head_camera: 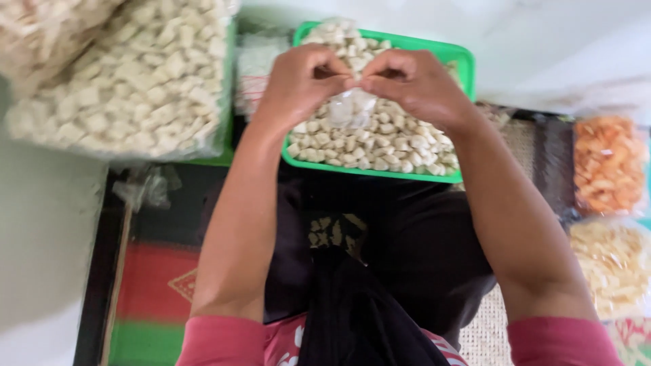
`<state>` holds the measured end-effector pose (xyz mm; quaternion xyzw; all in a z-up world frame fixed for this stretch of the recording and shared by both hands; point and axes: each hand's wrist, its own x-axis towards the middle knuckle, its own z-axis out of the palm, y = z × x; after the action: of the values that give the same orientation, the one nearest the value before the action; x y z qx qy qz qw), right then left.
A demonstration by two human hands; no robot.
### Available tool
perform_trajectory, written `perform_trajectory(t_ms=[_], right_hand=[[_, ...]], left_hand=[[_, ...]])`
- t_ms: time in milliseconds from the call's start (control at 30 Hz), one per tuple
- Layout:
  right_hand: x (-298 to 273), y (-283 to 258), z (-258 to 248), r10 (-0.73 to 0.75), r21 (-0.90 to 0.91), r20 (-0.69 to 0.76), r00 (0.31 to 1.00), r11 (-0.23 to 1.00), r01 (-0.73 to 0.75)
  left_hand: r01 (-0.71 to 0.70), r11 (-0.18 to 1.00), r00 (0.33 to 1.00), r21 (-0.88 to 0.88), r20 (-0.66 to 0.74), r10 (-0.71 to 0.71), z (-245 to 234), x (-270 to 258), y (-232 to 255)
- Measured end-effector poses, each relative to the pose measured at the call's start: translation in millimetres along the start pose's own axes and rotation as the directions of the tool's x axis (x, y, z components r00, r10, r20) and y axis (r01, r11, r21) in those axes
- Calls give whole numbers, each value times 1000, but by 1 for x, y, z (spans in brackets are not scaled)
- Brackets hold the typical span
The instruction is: Packing small white snack items into individual plastic bags and securing them with rubber bands.
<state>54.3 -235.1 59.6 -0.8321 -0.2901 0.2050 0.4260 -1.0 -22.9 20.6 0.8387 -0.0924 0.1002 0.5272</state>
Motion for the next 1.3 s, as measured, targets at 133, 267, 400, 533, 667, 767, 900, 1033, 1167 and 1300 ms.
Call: perform_trajectory(t_ms=[133, 267, 400, 533, 667, 767, 900, 1033, 1167, 1300], right_hand=[[-7, 1, -10, -9, -26, 25, 1000, 1000, 10], [-19, 8, -22, -150, -168, 55, 987, 973, 157], [-36, 20, -39, -317, -352, 46, 947, 882, 312], [-73, 24, -87, -140, -421, -18, 990, 899, 120], [-118, 90, -141, -160, -410, -231, 960, 910, 53], [-150, 155, -168, 57, -395, -415, 908, 888, -236], [-179, 255, -186, 252, -320, -556, 792, 815, -484], [-191, 340, -186, 229, -294, -572, 788, 839, -457], [-188, 421, -190, 367, -217, -595, 715, 783, -582], [-190, 514, -191, 325, -310, -645, 692, 717, -625]], left_hand=[[-24, 1000, 999, 0, 33, 24, 1, -3, 5], [78, 996, 992, -38, 102, -74, 5, -5, 26], [72, 996, 984, -49, 168, -63, 15, -3, 36], [102, 994, 984, 29, 145, -105, 11, -4, 33], [-11, 988, 996, 154, 93, -4, 0, -4, 28], [-19, 985, 999, 174, 48, 11, -4, -6, 26], [52, 989, 998, 140, -29, -48, -6, -9, 26], [9, 984, 1000, 175, -27, -4, -8, -12, 24], [47, 993, 997, 110, -64, -40, -8, -12, 23], [138, 985, 985, 101, -114, -126, -8, -13, 31]])
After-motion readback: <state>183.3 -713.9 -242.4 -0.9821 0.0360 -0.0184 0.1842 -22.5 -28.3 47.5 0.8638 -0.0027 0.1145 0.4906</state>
